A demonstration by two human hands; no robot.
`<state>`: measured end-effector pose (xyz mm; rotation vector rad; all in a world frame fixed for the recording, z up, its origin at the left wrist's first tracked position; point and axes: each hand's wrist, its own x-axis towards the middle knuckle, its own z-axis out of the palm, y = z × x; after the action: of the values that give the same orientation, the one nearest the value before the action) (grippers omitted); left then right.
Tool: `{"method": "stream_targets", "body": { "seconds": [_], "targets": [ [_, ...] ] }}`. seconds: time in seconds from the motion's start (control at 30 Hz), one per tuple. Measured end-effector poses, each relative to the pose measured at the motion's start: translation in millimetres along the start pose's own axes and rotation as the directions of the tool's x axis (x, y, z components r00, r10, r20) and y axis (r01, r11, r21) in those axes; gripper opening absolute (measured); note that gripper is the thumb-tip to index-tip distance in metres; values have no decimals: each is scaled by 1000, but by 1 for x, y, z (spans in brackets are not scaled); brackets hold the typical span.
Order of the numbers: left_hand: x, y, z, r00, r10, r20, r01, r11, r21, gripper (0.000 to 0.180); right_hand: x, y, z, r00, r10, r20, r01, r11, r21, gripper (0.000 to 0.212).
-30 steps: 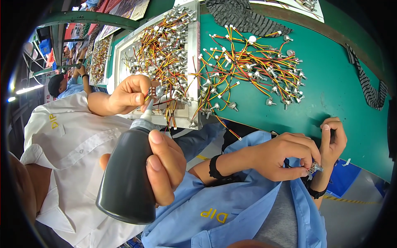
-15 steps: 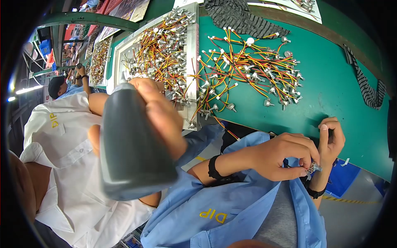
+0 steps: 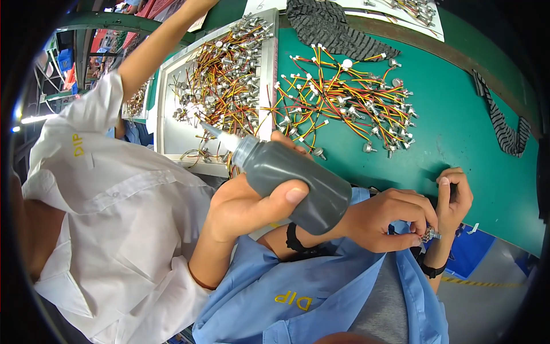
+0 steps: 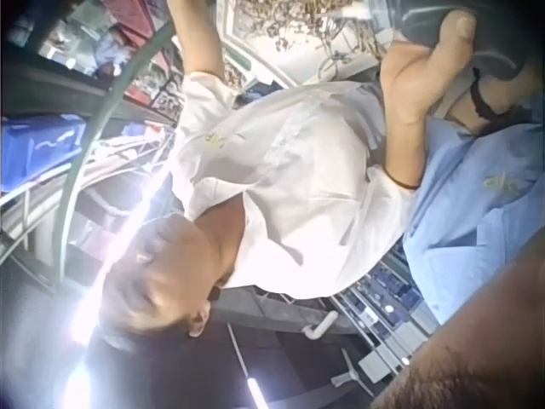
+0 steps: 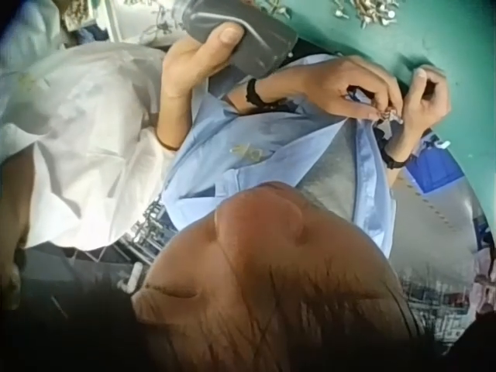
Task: The person peels a strip of tape from the table and wraps it around their fingers before picking up a wire and a potentiometer. They apply glue from a bottle to the potentiometer terminals and join the wire to them by hand.
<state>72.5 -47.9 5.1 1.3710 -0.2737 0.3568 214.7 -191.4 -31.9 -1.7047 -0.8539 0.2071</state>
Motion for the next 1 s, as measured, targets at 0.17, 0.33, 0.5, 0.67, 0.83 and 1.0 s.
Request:
{"method": "stream_targets", "body": {
  "seconds": [0.17, 0.33, 0.5, 0.67, 0.83, 1.0],
  "targets": [
    [-4, 7, -2, 1000, -9, 2, 9, 1000, 17, 7, -3, 0, 2, 1000, 2, 8, -2, 1000, 7, 11],
    [-5, 11, 6, 998, -61, -18, 61, 998, 0, 5, -6, -2, -3, 999, 30, 14, -29, 999, -21, 10],
    [-1, 13, 5, 993, -15, -114, 18, 1000, 20, 4, -9, -4, -4, 999, 38, -30, -38, 999, -19, 10],
    [2, 18, 11, 937, 82, -338, -51, 994, 99, 11, -5, -9, -1, 998, 3, -64, -6, 999, -42, 10],
    [5, 16, 16, 909, 35, -414, -58, 997, -43, 14, -8, -27, 4, 971, -115, -209, 162, 961, 224, 3],
    [5, 16, 21, 890, 90, -447, -73, 996, 56, 13, -3, -61, -5, 889, -416, -192, 447, 880, 163, 14]
  ]
}}
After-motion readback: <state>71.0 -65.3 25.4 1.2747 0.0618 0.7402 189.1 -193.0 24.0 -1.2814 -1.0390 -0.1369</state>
